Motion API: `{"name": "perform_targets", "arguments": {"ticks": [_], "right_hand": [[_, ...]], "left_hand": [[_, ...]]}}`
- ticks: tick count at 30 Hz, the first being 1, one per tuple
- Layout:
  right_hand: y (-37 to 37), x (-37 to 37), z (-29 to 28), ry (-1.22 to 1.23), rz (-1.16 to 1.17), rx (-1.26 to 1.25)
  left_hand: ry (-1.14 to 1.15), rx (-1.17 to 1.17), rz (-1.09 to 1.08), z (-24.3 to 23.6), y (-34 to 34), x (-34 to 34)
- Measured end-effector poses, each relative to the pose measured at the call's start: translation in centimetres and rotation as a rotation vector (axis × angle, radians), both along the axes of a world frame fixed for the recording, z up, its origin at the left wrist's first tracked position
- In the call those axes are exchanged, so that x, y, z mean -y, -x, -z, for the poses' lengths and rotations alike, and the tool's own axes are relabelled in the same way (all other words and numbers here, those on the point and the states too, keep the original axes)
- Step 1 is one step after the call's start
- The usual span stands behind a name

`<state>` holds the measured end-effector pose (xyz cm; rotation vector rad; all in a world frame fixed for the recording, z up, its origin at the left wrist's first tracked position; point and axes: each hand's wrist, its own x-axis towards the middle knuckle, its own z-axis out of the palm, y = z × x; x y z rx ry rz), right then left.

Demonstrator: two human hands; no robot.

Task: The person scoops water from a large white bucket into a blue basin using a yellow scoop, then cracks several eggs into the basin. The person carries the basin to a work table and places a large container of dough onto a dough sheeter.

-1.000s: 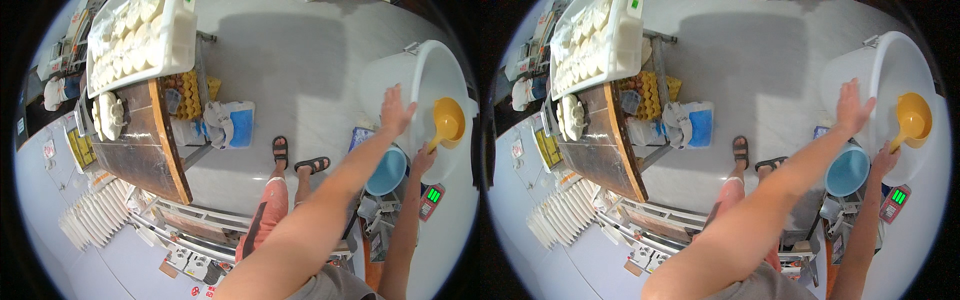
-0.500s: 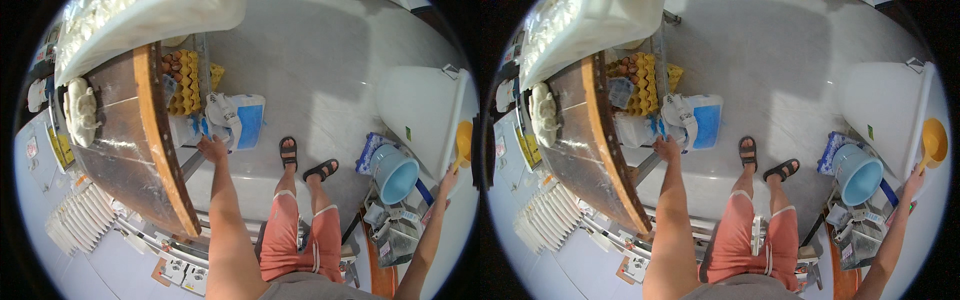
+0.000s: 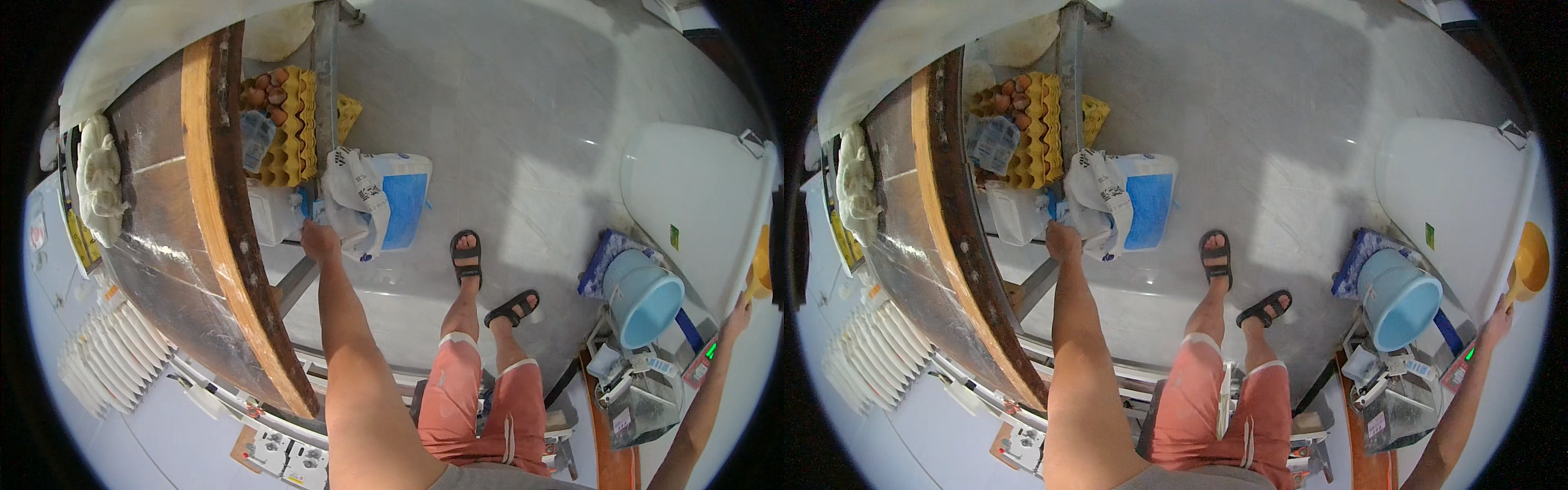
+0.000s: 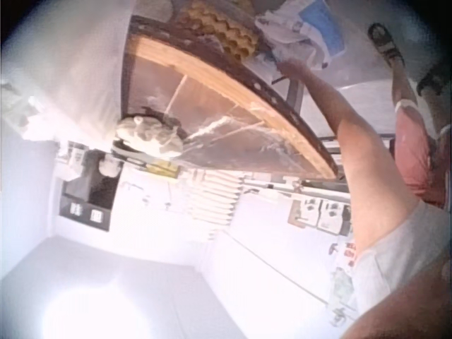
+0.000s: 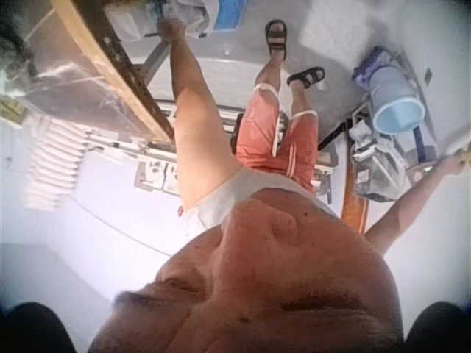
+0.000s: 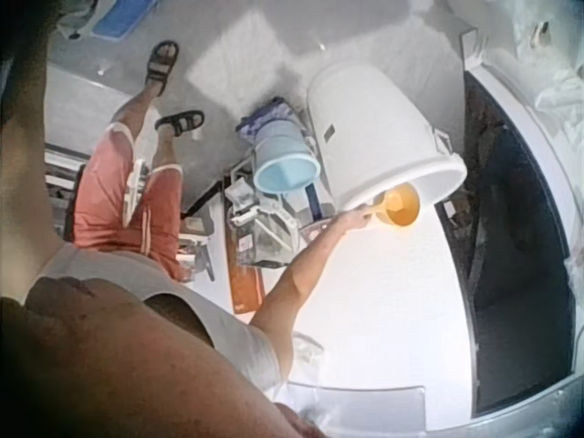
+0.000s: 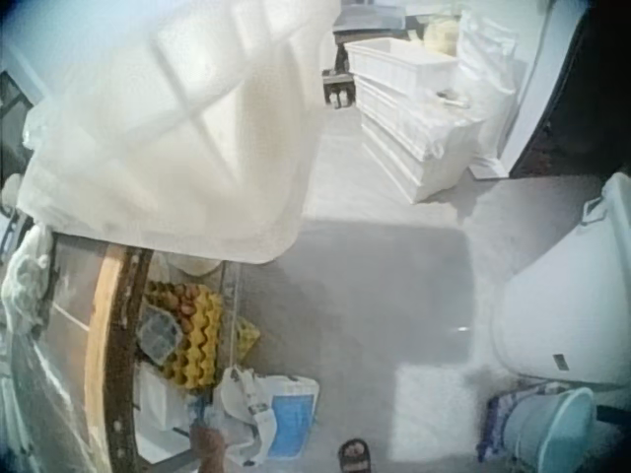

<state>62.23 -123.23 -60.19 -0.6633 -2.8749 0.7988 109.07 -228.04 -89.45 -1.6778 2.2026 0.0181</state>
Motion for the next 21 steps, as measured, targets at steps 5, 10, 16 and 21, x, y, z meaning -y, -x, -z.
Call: {"name": "perform_targets", "arguments": {"ticks": [5,10,16,21], "right_hand": [[-0.4,-0.4,0.3,-0.152,0.018,-0.010],[-0.4,2.2,1.8,-0.105,0.066,-0.115],[-1.0,7.1,1.4,-0.186,0.085,-0.066],[-1.3,3.9,3.4,-0.333,0.007,-0.191]], "left_hand": [[0.043,-0.209,-0.154,-5.3,2.4,-6.0],[0.050,-0.330,-0.127,-8.3,1.1,-10.4],[-0.118,-0.621,-0.159,-14.1,5.1,-17.3],[-0.770,-1.052,-0.301,-20.0,10.6,-24.9]]}}
